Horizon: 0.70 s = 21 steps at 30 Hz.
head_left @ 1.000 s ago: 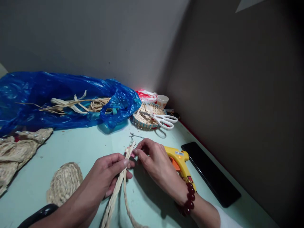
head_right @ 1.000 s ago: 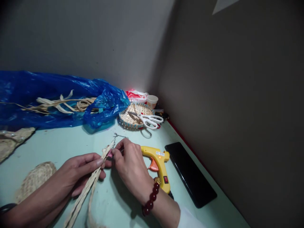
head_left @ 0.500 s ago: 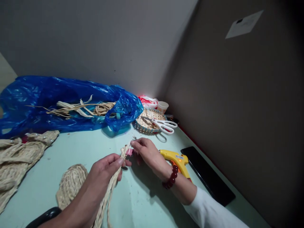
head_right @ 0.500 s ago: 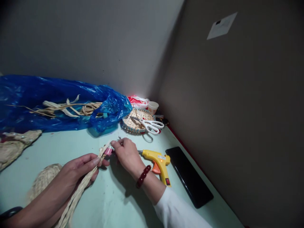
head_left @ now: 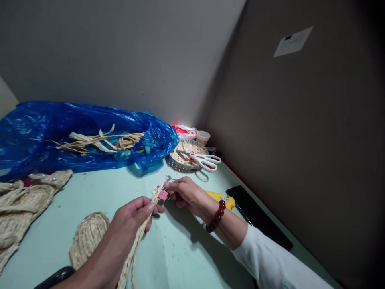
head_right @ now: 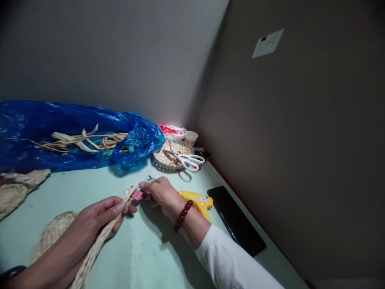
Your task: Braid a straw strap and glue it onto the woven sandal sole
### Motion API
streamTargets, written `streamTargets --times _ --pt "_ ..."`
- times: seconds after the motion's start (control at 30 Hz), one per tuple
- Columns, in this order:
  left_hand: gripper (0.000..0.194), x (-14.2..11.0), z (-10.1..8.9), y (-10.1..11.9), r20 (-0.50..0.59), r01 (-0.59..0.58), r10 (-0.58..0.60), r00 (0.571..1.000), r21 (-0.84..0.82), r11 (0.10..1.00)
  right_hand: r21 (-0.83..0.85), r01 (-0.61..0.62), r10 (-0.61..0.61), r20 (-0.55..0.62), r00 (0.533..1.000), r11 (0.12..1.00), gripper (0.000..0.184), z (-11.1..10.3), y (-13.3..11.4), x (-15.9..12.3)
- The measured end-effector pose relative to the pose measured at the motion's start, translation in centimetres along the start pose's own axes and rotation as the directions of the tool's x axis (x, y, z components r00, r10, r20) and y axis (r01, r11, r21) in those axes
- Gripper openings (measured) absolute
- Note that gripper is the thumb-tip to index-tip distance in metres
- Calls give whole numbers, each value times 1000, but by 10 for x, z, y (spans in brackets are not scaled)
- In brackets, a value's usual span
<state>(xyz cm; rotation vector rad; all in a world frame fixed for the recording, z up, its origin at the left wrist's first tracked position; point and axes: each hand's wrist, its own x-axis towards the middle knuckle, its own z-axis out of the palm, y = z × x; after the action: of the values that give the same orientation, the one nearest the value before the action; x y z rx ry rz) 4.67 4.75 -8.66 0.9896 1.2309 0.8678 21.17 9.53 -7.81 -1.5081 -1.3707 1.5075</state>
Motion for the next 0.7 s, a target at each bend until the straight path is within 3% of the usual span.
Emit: streamTargets --times 0.2,0.37,0.47,0.6,0.7 --pt "23 -4 -1 0 -42 5 -7 999 -35 999 -56 -5 0 -84 996 998 23 7 8 3" --pt "30 -20 -3 22 -73 -38 29 997 -130 991 -183 73 -94 -106 990 980 26 10 12 -5" --pt "36 -32 -1 34 -15 -25 22 1000 -233 972 -302 157 -187 -74 979 940 23 9 10 -15" --pt "30 -41 3 35 83 57 -33 996 -311 949 -507 222 -328 -128 936 833 8 11 7 -36" --pt "29 -42 6 32 123 116 -81 989 -309 944 -608 234 -385 -128 914 759 25 13 8 -55"
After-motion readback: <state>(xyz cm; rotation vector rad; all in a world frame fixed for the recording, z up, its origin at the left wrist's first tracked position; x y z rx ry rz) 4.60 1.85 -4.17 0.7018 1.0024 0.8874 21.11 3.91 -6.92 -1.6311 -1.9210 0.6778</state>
